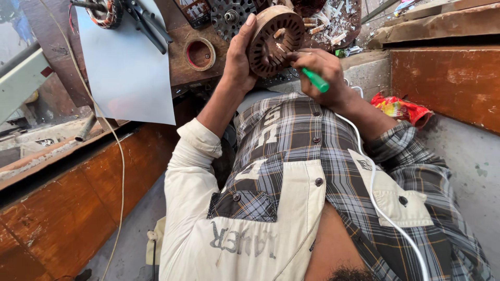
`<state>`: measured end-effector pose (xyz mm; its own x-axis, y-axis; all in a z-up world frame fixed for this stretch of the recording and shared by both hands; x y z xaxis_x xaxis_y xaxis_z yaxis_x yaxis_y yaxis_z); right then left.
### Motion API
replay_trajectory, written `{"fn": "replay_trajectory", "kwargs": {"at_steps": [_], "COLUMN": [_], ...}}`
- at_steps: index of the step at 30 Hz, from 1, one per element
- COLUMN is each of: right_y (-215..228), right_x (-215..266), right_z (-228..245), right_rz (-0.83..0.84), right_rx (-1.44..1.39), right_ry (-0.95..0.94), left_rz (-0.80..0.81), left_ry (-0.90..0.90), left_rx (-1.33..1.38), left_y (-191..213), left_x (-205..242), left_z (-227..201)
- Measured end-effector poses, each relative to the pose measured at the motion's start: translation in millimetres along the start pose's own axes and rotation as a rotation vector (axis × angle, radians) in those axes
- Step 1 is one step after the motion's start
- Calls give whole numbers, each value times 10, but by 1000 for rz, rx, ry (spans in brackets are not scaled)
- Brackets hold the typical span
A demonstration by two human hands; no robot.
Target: The person inserts small white cylindrical pieces into the slots of a circular stator core, then uses a green-handled screwdriver to press them in. Afterward, the person handles a large bundle of copper wire, moving it on the workbench.
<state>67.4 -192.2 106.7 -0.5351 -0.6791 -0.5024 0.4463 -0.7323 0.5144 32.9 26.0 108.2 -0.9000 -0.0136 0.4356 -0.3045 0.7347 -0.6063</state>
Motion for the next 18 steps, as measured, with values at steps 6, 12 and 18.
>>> {"fn": "replay_trajectory", "kwargs": {"at_steps": [6,12,18], "right_y": [156,109,-319], "right_x": [96,119,167], "right_z": [-23,-558,-857], "right_rz": [-353,-354,-108], "right_rx": [-536,-680,17], "right_ry": [-245,-627,-83], "left_rz": [20,24,-14], "left_ry": [-164,-194,-115], "left_rx": [-137,-160,-95], "left_y": [8,114,342], "left_x": [-71,-313,-783], "left_z": [19,135,443]}}
Point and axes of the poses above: each hand's wrist, its own x-axis away from the middle knuckle, its own y-axis out of the back of the hand, z = x × y, the point moved 2 cm from there along -x, towards the middle knuckle, and after that the axes turned 7 degrees about -x, right-handed, at the moved point
